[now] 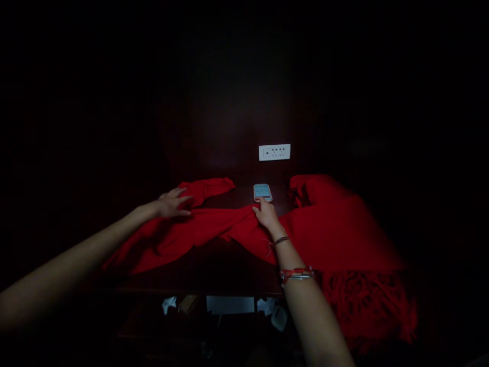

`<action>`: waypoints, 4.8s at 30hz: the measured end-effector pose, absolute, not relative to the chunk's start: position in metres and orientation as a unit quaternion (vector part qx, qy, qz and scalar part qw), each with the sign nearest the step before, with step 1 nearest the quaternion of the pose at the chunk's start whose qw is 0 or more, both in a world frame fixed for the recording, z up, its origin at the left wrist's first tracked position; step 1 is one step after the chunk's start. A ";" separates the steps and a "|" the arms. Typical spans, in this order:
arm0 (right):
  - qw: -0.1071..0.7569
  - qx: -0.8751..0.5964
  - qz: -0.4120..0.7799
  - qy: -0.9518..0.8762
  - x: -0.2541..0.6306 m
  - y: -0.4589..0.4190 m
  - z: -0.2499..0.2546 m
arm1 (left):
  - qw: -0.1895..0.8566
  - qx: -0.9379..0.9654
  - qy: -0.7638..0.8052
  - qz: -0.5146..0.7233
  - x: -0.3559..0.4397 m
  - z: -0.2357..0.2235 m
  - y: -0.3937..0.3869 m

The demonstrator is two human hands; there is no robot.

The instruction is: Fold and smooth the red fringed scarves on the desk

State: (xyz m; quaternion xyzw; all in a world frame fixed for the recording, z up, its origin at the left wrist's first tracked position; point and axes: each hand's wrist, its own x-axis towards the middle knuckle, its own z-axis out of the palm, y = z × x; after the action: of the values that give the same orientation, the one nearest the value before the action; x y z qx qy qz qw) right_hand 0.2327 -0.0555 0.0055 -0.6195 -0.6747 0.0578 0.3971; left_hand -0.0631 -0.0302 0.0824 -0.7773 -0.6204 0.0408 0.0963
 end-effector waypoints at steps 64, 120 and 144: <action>0.422 -0.794 -0.119 -0.421 0.362 -0.273 0.005 | -0.271 -0.904 -0.221 -0.245 0.316 0.080 -0.064; 0.225 -0.695 -0.050 -0.681 0.260 -0.132 0.001 | -0.066 -0.983 -0.170 -0.027 0.073 0.012 -0.049; 0.314 -0.557 -0.006 -0.769 0.279 -0.154 0.008 | 0.151 -0.939 -0.295 -0.087 0.011 0.009 -0.048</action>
State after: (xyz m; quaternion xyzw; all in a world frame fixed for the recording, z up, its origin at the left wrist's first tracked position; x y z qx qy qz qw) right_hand 0.2793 -0.1544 0.0081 -0.5573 -0.7688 -0.0063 0.3136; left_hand 0.0108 -0.0478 0.0094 -0.9394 -0.2952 -0.0866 0.1509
